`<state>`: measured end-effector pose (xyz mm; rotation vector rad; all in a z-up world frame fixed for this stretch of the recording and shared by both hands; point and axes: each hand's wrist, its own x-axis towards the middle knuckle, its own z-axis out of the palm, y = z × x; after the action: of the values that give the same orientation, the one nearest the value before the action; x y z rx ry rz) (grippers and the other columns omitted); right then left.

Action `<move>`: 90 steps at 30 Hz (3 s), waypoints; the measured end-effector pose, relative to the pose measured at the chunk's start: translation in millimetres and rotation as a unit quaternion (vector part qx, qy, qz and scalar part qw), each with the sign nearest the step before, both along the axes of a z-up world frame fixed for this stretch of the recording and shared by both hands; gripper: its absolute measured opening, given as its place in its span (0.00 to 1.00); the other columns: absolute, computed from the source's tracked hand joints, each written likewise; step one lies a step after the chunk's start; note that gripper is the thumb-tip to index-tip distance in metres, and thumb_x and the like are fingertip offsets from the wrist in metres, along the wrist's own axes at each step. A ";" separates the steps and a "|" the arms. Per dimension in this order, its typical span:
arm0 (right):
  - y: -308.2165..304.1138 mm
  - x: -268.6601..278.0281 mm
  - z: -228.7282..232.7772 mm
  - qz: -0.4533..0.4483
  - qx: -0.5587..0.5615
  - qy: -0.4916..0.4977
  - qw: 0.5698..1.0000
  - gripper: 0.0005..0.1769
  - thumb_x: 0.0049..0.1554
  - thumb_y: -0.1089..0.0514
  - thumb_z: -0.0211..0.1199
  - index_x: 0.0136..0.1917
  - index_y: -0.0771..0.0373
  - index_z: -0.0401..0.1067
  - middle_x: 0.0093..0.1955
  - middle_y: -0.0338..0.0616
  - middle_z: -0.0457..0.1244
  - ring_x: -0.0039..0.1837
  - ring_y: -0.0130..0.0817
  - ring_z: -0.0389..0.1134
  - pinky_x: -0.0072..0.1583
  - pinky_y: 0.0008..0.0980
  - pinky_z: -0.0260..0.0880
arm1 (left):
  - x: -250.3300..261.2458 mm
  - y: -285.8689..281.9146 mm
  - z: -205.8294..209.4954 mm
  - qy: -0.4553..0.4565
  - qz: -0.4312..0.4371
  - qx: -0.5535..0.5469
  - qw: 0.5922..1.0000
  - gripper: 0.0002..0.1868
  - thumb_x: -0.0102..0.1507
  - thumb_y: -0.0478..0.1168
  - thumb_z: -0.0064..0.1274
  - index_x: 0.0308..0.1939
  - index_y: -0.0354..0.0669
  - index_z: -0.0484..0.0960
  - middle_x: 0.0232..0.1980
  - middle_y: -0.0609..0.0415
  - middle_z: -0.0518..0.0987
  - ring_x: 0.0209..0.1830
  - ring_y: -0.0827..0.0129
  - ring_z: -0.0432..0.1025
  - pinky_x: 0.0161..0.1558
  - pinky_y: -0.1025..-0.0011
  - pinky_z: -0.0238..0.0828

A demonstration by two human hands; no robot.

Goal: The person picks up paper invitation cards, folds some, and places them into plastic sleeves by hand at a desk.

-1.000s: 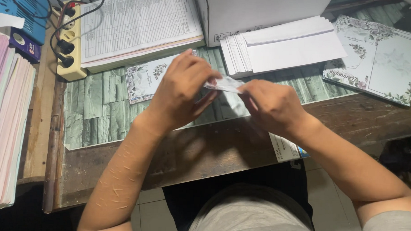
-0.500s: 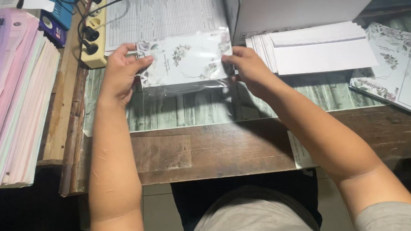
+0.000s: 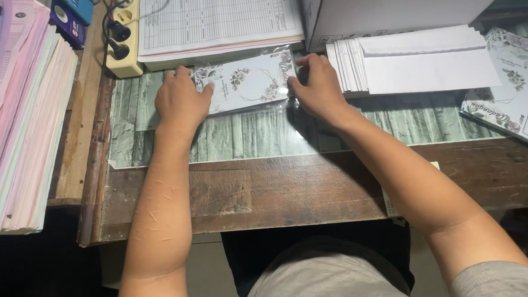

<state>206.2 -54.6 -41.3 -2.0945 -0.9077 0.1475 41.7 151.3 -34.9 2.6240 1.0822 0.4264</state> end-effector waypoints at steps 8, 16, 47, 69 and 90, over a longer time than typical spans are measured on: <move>-0.7 -26.8 18.4 0.007 0.010 -0.268 0.963 0.19 0.54 0.62 0.55 0.57 0.73 0.59 0.54 0.60 0.50 0.58 0.63 0.56 0.54 0.49 0.64 | 1.4 -11.2 4.2 0.002 -0.026 0.034 0.999 0.16 0.59 0.48 0.49 0.47 0.45 0.75 0.42 0.45 0.69 0.41 0.42 0.71 0.38 0.49 0.68; -0.2 -25.0 9.5 0.182 -0.090 -0.278 0.939 0.32 0.60 0.40 0.39 0.69 0.61 0.52 0.72 0.57 0.41 0.74 0.51 0.36 0.70 0.52 0.31 | 10.7 -77.8 45.0 0.001 -0.136 0.067 0.989 0.30 0.65 0.50 0.38 0.64 0.32 0.58 0.63 0.30 0.48 0.65 0.37 0.40 0.56 0.38 0.44; 6.9 -16.6 10.8 0.205 -0.150 -0.316 0.914 0.29 0.58 0.38 0.32 0.63 0.53 0.60 0.70 0.49 0.46 0.73 0.45 0.44 0.69 0.60 0.31 | 24.9 -70.8 2.2 0.120 -0.166 0.056 0.977 0.35 0.63 0.62 0.27 0.68 0.47 0.52 0.68 0.29 0.44 0.69 0.36 0.37 0.62 0.38 0.30; 9.3 -6.4 1.7 0.239 -0.152 -0.255 0.925 0.32 0.60 0.39 0.33 0.71 0.56 0.44 0.73 0.50 0.41 0.75 0.46 0.39 0.72 0.49 0.36 | 24.6 -69.8 6.4 0.073 -0.165 0.062 0.982 0.35 0.64 0.62 0.28 0.67 0.43 0.55 0.65 0.28 0.51 0.67 0.34 0.41 0.60 0.35 0.33; -211.6 47.3 33.6 0.003 -0.170 -0.342 0.924 0.25 0.51 0.67 0.55 0.62 0.70 0.58 0.66 0.56 0.53 0.68 0.47 0.52 0.67 0.56 0.45 | 20.8 -84.7 14.3 -0.097 -0.229 0.135 0.959 0.23 0.65 0.51 0.37 0.56 0.37 0.67 0.61 0.36 0.62 0.62 0.42 0.52 0.59 0.40 0.39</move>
<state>253.6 -266.2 -7.7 -2.5167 -1.3685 -0.4911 62.5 66.7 -20.7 2.8716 0.3532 0.7438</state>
